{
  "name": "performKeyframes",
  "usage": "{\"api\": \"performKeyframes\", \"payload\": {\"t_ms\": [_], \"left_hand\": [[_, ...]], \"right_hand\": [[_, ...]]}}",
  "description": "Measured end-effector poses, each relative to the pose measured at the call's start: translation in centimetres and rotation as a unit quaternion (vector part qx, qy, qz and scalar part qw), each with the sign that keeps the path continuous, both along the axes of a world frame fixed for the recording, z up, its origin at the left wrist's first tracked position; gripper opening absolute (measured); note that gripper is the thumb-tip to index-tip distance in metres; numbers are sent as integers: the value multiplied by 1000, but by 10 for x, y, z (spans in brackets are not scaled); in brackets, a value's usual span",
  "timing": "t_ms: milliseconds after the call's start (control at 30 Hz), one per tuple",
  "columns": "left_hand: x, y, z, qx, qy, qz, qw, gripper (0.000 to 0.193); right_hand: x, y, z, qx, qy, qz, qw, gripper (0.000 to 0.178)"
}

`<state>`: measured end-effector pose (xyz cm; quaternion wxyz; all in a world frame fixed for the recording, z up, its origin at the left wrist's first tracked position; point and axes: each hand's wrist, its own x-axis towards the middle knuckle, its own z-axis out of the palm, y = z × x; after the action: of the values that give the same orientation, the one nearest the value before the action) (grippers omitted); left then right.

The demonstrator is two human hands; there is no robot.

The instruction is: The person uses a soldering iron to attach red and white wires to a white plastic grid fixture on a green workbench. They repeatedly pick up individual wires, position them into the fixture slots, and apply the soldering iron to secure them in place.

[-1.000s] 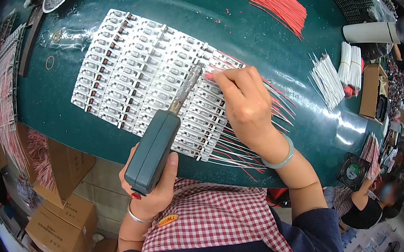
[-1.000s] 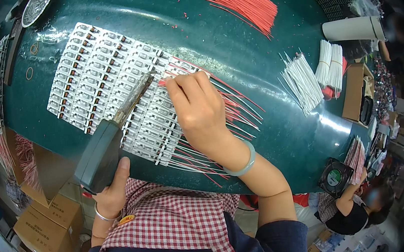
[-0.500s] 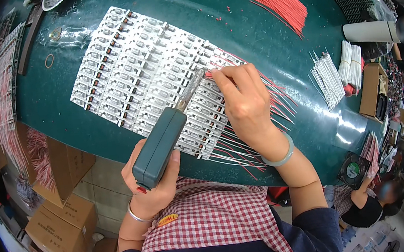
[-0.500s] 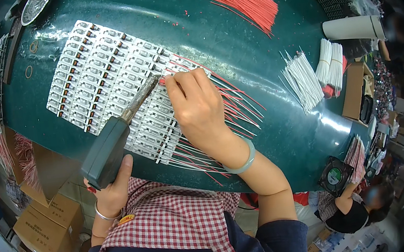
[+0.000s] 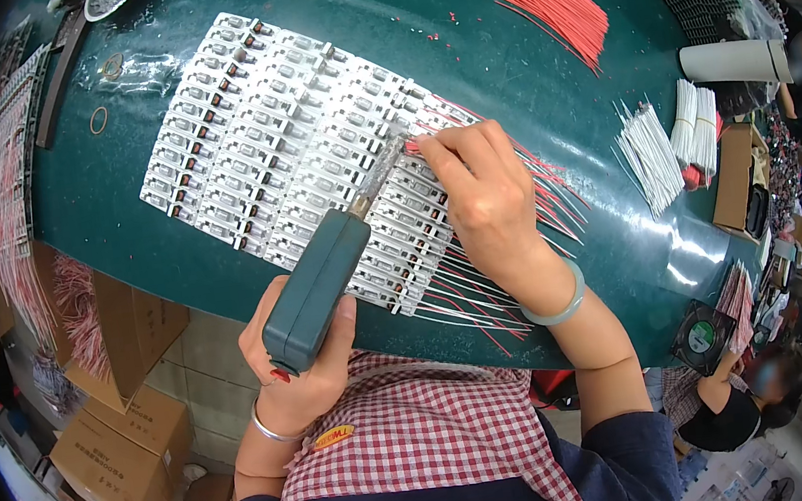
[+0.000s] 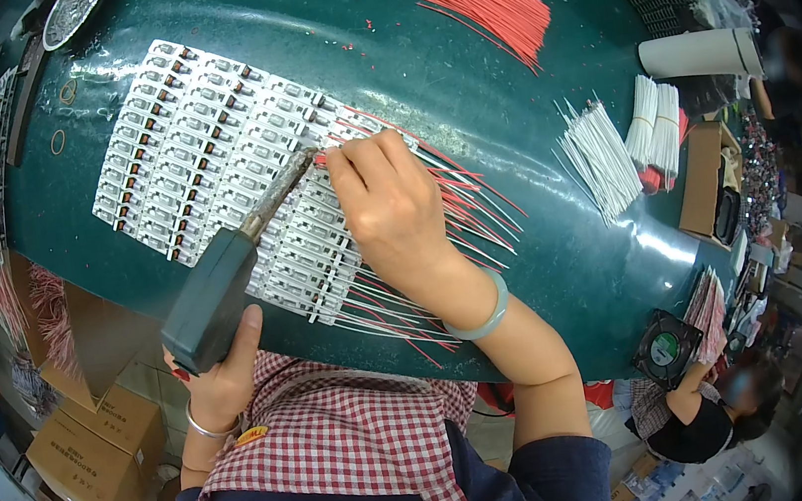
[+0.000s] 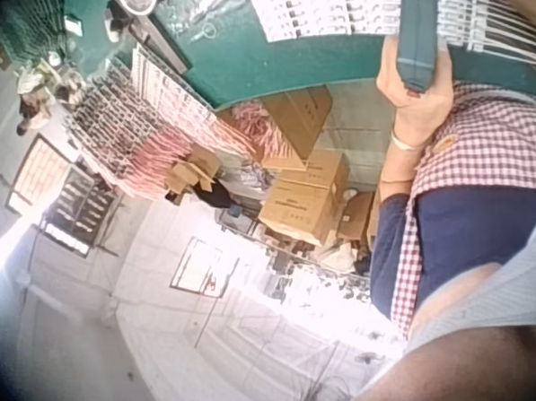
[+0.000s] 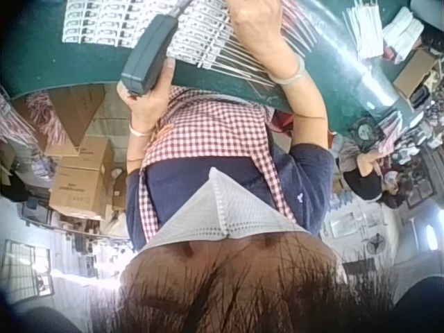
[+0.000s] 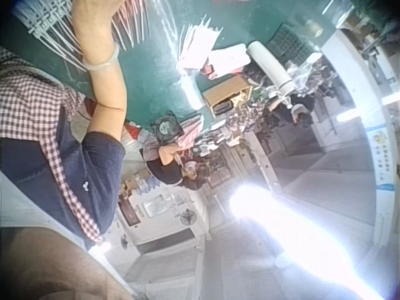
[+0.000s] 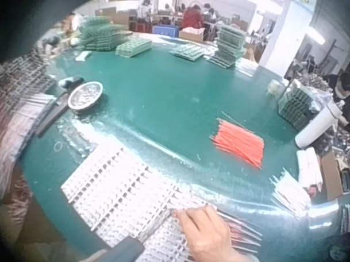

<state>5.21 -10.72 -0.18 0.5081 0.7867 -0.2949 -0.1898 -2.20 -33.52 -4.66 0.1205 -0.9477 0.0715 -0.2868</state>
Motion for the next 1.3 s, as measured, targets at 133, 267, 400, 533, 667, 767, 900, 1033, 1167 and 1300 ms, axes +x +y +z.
{"api": "performKeyframes", "payload": {"t_ms": [133,267,400,533,667,767,900,1033,1167,1300], "left_hand": [[-4,8,-10,-28,-36,14,999,18],[-4,12,-8,-32,-28,28,999,22],[-4,16,-8,-28,-52,22,998,23],[-6,21,-8,-22,-41,25,999,22],[-7,23,-8,-8,-36,16,999,23],[-7,24,-5,-1,-20,11,1000,23],[-5,22,-4,2,-7,0,1000,24],[-6,21,-6,-8,6,-2,1000,24],[-5,18,-5,-13,2,-5,1000,22],[-5,16,-7,-19,-7,-4,1000,19]], "right_hand": [[0,0,2,4,7,0,1000,26],[-1,1,0,-5,6,-6,1000,26],[-2,2,-1,0,-1,-14,1000,29],[-8,10,3,9,-20,-19,1000,33],[-9,17,0,26,-12,-12,1000,32],[-8,18,-1,23,-7,-13,1000,30],[-8,19,0,16,-3,-16,1000,28],[-8,19,0,10,-3,-17,1000,28],[-7,19,-1,4,3,-19,1000,28],[-7,19,0,0,9,-19,1000,28]]}}
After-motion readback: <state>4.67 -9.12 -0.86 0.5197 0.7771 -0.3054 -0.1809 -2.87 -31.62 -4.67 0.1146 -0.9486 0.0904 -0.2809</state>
